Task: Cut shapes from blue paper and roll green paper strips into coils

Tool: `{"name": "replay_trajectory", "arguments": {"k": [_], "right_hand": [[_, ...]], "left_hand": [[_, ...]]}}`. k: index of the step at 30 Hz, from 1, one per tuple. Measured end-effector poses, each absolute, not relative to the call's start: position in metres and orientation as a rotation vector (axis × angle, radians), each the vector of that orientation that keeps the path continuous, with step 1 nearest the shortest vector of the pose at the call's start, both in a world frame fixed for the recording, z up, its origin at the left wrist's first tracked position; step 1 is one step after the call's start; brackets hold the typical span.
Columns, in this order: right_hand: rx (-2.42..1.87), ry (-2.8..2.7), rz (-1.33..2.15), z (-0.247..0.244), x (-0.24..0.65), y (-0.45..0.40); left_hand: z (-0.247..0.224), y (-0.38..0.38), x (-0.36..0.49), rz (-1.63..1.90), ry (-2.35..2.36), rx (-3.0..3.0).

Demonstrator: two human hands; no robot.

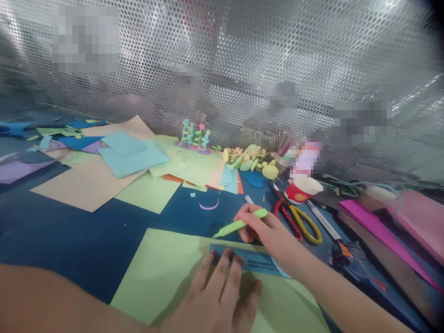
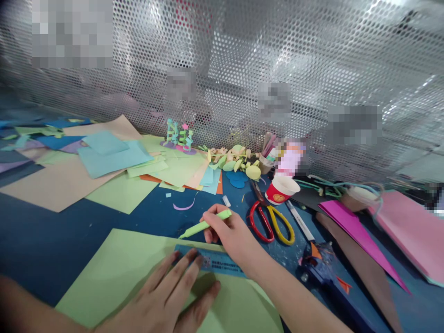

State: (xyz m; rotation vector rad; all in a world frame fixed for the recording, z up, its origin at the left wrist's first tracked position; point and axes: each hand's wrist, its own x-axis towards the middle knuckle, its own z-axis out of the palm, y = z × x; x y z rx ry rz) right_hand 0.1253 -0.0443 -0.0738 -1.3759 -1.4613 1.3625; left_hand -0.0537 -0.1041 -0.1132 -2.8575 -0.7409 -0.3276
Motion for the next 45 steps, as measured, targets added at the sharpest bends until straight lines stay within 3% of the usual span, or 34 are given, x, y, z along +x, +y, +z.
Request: {"name": "replay_trajectory", "arguments": {"k": [45], "right_hand": [[-1.385,-1.579,1.401,-0.0668,0.1243,-0.0467]], "left_hand": [[-0.1165,-0.1075,-0.0531,-0.431,-0.77,-2.798]]}}
